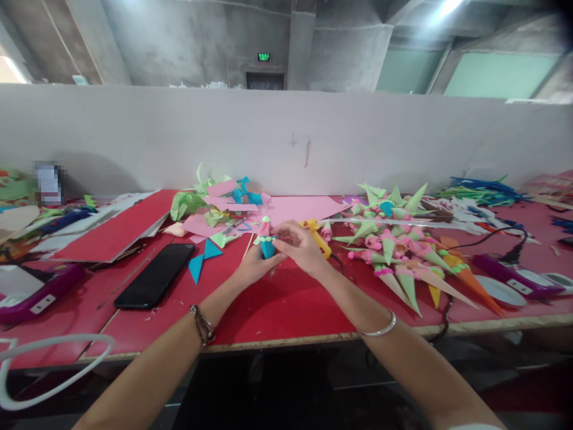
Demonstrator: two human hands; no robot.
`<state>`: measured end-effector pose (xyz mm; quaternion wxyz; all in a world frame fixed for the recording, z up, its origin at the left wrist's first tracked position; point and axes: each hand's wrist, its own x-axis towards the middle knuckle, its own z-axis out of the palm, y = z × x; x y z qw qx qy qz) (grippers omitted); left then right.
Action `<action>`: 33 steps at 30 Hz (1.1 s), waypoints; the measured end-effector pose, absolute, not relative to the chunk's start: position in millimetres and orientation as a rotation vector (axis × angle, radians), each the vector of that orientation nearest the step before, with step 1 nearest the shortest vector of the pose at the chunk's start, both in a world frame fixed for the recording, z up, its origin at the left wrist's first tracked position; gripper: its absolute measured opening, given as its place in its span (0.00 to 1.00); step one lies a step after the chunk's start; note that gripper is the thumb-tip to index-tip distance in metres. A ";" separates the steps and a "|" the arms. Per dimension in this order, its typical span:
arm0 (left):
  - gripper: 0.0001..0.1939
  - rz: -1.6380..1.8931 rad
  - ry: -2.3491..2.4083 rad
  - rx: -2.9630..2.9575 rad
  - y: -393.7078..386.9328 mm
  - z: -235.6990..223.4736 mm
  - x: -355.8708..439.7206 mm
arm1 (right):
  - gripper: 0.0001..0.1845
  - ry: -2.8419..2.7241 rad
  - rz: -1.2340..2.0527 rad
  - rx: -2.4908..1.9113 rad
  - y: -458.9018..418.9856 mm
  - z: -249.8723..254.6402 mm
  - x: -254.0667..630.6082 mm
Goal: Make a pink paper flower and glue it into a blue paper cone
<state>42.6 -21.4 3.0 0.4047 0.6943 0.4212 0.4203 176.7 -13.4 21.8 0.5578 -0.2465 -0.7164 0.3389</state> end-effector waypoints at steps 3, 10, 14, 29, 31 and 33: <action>0.16 1.057 1.057 1.769 -21.3 2.4 42.3 | 0.05 -1.695 0.819 -0.560 -13.5 22.4 177.5; 0.15 1.051 1.079 1.867 -17.9 -2.5 40.2 | 0.02 -1.729 0.706 -0.537 -12.0 20.9 178.5; 0.16 1.048 1.109 1.894 -15.9 -4.2 39.6 | 0.01 -1.742 0.641 -0.564 -11.2 20.3 178.3; 0.17 1.022 1.096 1.938 -18.2 6.3 35.8 | 0.03 -1.848 0.540 -0.547 -18.6 25.3 179.1; 0.17 1.023 1.118 1.944 -17.7 5.6 35.5 | 0.03 -1.841 0.545 -0.547 -18.1 25.0 179.1; 0.17 1.020 1.125 1.951 -17.6 4.9 35.4 | 0.03 -1.842 0.544 -0.553 -17.9 25.2 179.3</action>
